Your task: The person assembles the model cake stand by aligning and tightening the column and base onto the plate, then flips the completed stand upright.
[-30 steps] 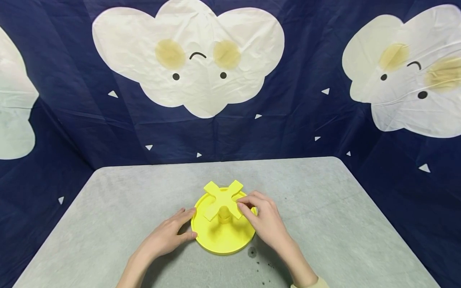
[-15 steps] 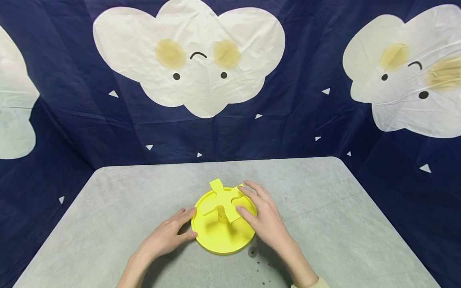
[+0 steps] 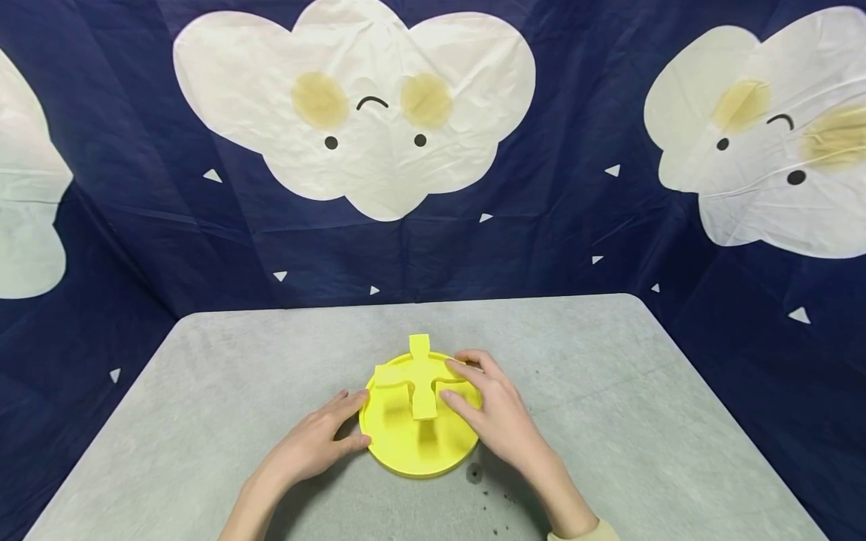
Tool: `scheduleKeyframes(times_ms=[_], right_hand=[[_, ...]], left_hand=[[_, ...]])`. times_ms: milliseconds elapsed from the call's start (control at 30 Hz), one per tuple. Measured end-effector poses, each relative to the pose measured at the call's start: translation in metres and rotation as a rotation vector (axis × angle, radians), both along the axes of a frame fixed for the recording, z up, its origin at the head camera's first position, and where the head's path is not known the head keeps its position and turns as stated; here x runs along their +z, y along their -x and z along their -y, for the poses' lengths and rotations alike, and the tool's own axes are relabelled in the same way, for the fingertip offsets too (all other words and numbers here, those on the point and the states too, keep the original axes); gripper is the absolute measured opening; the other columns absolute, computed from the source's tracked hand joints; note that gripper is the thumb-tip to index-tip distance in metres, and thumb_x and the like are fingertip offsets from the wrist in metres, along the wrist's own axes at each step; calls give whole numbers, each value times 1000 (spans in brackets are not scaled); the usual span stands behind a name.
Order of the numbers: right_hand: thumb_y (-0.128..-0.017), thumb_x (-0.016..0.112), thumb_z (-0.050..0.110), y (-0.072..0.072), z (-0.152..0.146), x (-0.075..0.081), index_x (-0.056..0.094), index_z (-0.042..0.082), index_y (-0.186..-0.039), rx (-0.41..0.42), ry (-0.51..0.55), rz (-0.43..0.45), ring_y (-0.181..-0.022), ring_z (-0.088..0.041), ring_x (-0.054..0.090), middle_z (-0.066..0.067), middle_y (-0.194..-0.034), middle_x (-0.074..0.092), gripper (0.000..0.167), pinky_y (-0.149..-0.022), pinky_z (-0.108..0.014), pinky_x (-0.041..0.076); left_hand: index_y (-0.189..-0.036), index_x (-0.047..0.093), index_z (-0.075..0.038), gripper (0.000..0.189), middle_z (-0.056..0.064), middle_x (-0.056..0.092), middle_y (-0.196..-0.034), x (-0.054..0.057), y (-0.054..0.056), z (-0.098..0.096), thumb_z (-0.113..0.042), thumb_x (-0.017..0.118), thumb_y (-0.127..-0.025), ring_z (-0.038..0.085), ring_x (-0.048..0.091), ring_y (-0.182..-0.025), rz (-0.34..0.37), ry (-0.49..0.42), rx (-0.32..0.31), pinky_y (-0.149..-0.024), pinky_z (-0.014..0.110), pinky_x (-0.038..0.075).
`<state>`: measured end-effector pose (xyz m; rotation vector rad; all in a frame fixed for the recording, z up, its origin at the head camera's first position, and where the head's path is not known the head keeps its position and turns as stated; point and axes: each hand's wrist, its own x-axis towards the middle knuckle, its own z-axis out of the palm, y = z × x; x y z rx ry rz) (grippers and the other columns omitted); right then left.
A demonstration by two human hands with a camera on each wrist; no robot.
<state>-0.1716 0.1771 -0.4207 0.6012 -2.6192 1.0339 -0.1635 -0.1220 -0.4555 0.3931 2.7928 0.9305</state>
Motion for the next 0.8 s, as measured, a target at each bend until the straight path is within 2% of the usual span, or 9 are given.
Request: scheduleKeyframes(times_ms=[167, 400, 567, 700, 800], right_hand=[[-93, 78, 24, 2, -1, 0, 74, 15, -126, -10, 20, -64, -111, -11, 64, 7, -121, 66, 35, -93, -36, 59], [-90, 80, 20, 1, 0, 0, 79, 18, -114, 0, 45, -106, -100, -8, 66, 10, -108, 70, 23, -83, -29, 59], [-93, 78, 20, 0, 0, 2, 80, 20, -106, 19, 72, -96, -88, -2, 65, 14, -98, 73, 14, -74, -23, 57], [-92, 78, 17, -2, 1, 2, 81, 20, -103, 55, 83, -96, -79, 2, 62, 15, -92, 74, 12, -65, -23, 58], [-88, 81, 12, -2, 2, 2, 80, 18, -105, 72, 92, -135, -80, -2, 63, 12, -94, 73, 18, -64, -23, 57]], left_hand=[[-154, 49, -9, 71, 9, 50, -159, 0, 0, 0, -36, 75, -93, 39, 34, -155, 4, -3, 1, -124, 63, 32], [-153, 49, -8, 71, 9, 50, -159, 0, 0, 0, -35, 75, -93, 39, 35, -154, -11, -4, -4, -124, 62, 32], [-152, 50, -6, 71, 11, 50, -158, -1, 0, 1, -34, 76, -92, 41, 36, -153, -42, -7, -16, -124, 62, 32], [-152, 51, -6, 71, 11, 51, -158, -2, 0, 1, -34, 76, -92, 42, 36, -153, -41, -9, -14, -124, 62, 32], [-152, 50, -6, 71, 11, 50, -158, -2, 0, 1, -34, 76, -92, 41, 36, -153, -37, -8, -13, -124, 62, 32]])
